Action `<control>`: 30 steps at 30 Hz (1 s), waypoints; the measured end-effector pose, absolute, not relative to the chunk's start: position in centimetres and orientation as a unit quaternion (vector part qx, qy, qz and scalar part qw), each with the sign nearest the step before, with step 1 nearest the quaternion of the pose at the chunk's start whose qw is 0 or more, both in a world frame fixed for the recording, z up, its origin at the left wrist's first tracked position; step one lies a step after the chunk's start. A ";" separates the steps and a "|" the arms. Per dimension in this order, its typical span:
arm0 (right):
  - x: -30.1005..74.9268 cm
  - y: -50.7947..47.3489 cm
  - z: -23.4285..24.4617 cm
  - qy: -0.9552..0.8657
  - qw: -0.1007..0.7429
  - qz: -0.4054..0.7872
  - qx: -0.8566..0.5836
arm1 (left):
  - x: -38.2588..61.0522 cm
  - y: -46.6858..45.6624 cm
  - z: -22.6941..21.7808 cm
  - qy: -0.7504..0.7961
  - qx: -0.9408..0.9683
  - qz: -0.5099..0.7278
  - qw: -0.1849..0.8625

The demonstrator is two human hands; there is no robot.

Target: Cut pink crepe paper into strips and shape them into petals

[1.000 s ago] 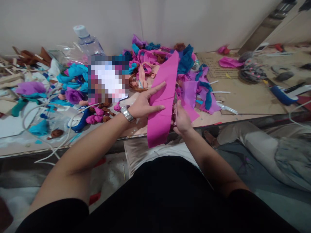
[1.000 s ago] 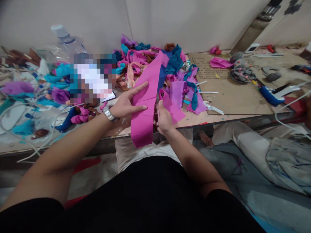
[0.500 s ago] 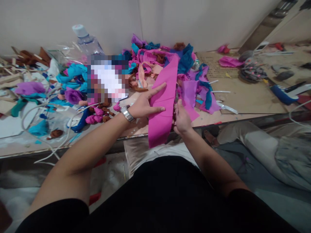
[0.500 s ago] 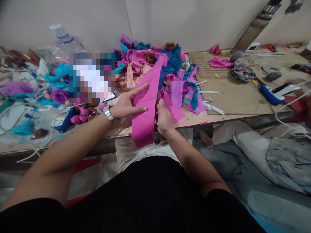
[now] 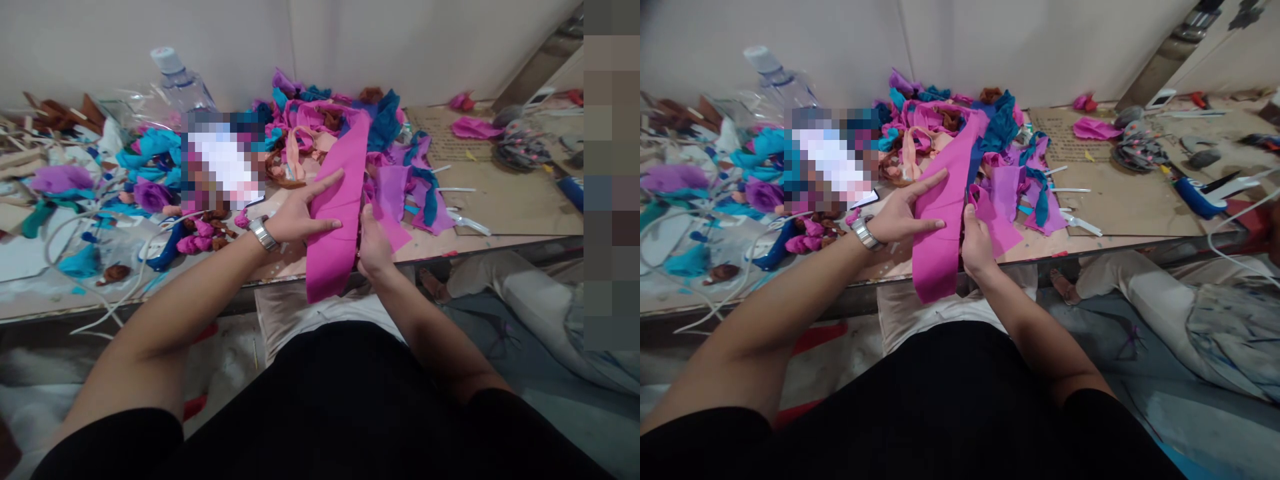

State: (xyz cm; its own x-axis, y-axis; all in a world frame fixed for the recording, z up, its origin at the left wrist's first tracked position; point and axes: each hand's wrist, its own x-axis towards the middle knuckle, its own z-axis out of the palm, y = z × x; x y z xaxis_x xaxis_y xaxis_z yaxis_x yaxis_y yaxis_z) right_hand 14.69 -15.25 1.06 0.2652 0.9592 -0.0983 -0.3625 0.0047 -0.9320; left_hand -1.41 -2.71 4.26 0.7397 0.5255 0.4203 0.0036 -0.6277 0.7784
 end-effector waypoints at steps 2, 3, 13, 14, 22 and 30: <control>14.6 -15.2 1.0 -0.310 0.673 0.484 -0.465 | -1.4 -2.6 4.1 0.157 0.835 0.331 0.411; 14.6 -15.2 1.0 -0.308 0.683 0.476 -0.460 | -1.4 -2.6 4.1 0.156 0.832 0.334 0.414; 14.4 -15.2 1.1 -0.307 0.686 0.473 -0.460 | -1.2 -2.7 4.2 0.148 0.835 0.342 0.405; 14.4 -15.2 1.1 -0.308 0.683 0.473 -0.463 | -1.1 -2.6 4.2 0.146 0.835 0.343 0.405; 14.7 -15.8 2.2 -0.355 0.617 0.514 -0.478 | -1.0 -2.0 3.7 0.164 0.778 0.374 0.478; 14.9 -15.9 1.9 -0.428 0.556 0.541 -0.463 | -0.9 -2.2 3.6 0.209 0.678 0.430 0.559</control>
